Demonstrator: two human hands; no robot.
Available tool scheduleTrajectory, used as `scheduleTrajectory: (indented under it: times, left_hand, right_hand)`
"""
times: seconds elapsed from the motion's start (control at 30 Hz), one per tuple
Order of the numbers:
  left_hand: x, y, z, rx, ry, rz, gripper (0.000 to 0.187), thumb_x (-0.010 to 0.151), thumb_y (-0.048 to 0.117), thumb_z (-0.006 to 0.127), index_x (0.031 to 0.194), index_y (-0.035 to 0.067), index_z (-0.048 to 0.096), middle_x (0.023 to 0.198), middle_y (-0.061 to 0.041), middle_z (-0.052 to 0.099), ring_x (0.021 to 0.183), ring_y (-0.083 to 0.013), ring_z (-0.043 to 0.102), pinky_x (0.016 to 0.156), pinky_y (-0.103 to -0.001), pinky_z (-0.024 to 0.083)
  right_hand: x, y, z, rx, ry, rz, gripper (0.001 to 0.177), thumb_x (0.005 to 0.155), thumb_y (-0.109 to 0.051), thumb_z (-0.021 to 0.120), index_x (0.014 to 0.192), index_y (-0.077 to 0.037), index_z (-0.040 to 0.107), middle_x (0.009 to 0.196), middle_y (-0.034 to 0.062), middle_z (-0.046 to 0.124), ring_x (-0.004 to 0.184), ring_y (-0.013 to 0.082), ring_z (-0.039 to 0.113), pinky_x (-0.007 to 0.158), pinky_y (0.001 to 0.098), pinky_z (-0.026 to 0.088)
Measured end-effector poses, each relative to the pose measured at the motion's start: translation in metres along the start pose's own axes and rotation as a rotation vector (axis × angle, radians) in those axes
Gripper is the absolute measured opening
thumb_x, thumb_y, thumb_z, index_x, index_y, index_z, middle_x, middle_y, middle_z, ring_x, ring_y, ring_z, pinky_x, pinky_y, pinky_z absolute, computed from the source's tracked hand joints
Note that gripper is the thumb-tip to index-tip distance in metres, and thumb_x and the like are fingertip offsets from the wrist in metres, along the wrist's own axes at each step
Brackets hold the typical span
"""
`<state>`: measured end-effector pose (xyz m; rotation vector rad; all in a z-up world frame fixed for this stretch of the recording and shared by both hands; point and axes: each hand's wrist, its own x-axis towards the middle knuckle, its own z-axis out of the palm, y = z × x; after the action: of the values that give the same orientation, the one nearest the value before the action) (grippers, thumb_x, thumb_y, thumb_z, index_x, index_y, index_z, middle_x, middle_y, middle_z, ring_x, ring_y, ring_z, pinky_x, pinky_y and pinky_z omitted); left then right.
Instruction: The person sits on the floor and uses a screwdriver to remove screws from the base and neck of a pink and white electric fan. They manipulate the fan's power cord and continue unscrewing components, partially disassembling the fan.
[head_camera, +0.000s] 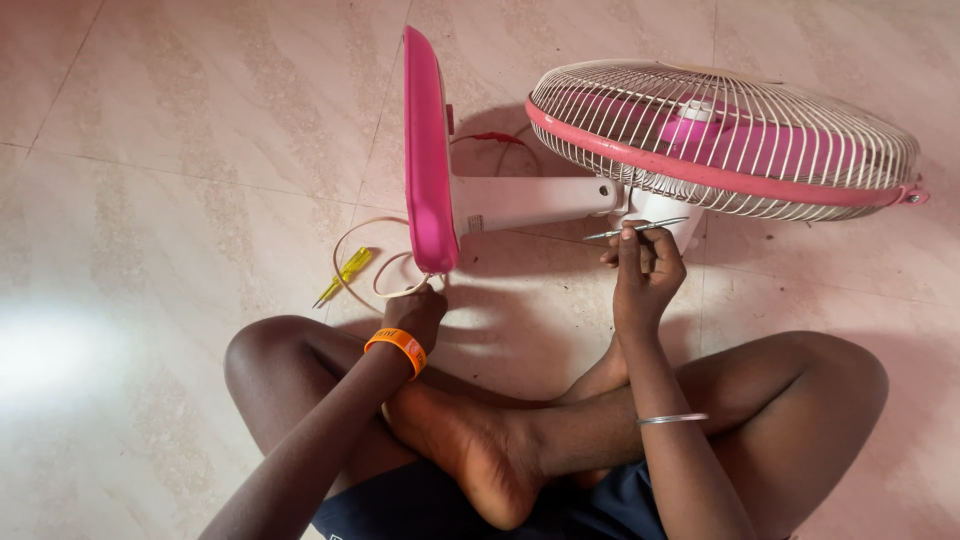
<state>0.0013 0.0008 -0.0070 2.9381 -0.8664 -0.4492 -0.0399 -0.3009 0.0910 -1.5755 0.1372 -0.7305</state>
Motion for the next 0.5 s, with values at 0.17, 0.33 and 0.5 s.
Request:
scheduleTrajectory:
  times: [0.17,0.33,0.5]
  left_hand:
    - [0.003,-0.001,0.0,-0.044,0.071,0.064,0.013,0.081,0.003,0.064,0.088,0.008,0.073,0.091,-0.016,0.073,0.09,-0.035,0.071,0.073,-0.046,0.057]
    - [0.004,0.002,-0.012,-0.372,0.066,0.094,0.03,0.073,0.01,0.073,0.1,0.003,0.061,0.085,-0.015,0.069,0.084,-0.0331,0.066,0.071,-0.046,0.052]
    - [0.006,-0.003,-0.027,-1.338,-0.292,0.022,0.044,0.081,0.009,0.071,0.122,0.011,0.055,0.084,-0.005,0.065,0.077,-0.0145,0.062,0.069,-0.029,0.053]
  right_hand:
    - [-0.001,-0.004,0.003,-0.003,-0.017,0.016,0.014,0.11,-0.014,0.063,0.108,0.0,0.065,0.089,0.0062,0.069,0.073,0.0094,0.064,0.068,0.0251,0.055]
    - [-0.002,-0.005,0.001,0.022,-0.012,0.058,0.014,0.108,-0.015,0.063,0.109,-0.001,0.066,0.087,0.0053,0.068,0.072,0.0087,0.064,0.068,0.0246,0.054]
    - [-0.004,0.013,-0.002,-0.01,-0.077,0.114,0.017,0.107,-0.018,0.059,0.105,-0.002,0.063,0.084,0.0045,0.067,0.073,0.0096,0.065,0.065,0.0236,0.052]
